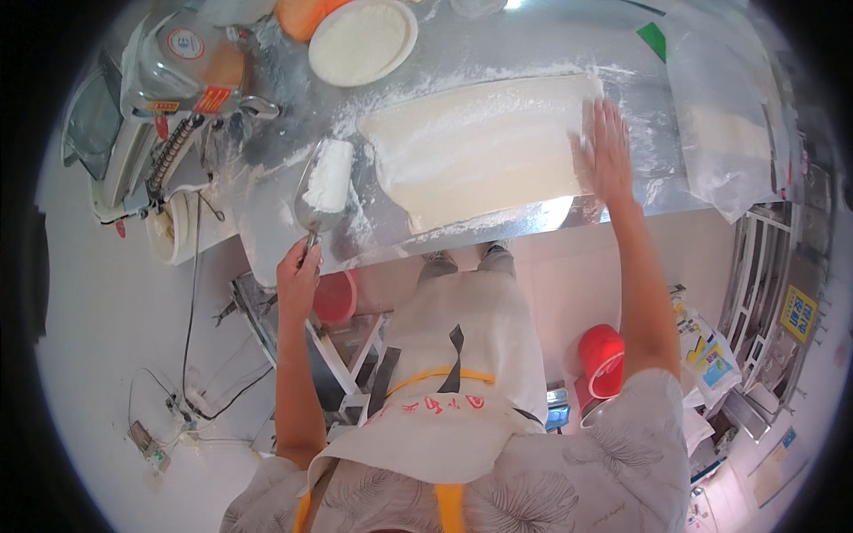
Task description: The person flattens a dough sheet on a floured metal table, cuts it into strips with a bench scraper, and feeds the pieces through a pasta machine to produce long noodles. The person collects the extruded noodles by hand and places them on the table.
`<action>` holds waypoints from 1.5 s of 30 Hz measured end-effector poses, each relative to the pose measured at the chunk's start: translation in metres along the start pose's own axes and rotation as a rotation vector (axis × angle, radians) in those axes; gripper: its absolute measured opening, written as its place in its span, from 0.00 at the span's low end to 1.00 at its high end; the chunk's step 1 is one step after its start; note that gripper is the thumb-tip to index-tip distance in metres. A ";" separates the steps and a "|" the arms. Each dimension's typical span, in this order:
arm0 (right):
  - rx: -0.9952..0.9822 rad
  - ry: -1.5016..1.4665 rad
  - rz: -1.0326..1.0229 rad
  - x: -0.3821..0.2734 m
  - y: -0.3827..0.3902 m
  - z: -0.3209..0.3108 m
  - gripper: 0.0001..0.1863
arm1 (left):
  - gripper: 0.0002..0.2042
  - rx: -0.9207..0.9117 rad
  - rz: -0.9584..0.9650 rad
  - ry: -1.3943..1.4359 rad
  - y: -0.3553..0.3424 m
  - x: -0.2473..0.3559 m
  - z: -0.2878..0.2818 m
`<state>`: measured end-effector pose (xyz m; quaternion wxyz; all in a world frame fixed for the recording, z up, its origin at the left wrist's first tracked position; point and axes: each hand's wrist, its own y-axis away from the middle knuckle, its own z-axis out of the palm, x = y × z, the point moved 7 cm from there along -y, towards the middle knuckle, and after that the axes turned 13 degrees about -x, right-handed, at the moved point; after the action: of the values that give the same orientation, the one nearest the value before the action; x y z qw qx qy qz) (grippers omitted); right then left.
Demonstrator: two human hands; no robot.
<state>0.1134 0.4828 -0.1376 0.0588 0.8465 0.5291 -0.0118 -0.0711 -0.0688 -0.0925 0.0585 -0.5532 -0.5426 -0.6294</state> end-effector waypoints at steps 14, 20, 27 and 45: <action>-0.047 -0.172 -0.179 -0.299 -0.054 0.004 0.41 | 0.12 -0.018 0.074 0.009 0.004 -0.005 -0.014; -0.252 -0.146 -0.352 -0.322 0.036 0.015 0.39 | 0.12 -0.017 0.095 -0.017 -0.003 -0.020 -0.018; -0.107 0.020 -0.068 -0.153 0.042 0.004 0.37 | 0.14 -0.049 0.110 -0.099 -0.004 0.000 0.007; -0.015 -1.238 0.112 -0.172 0.009 -0.013 0.26 | 0.15 -0.283 0.230 -0.541 0.011 0.092 0.146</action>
<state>0.0452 0.3263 -0.1101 0.3612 0.7086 0.3518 -0.4937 -0.0064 0.0842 -0.0456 -0.0946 -0.7608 -0.3794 -0.5180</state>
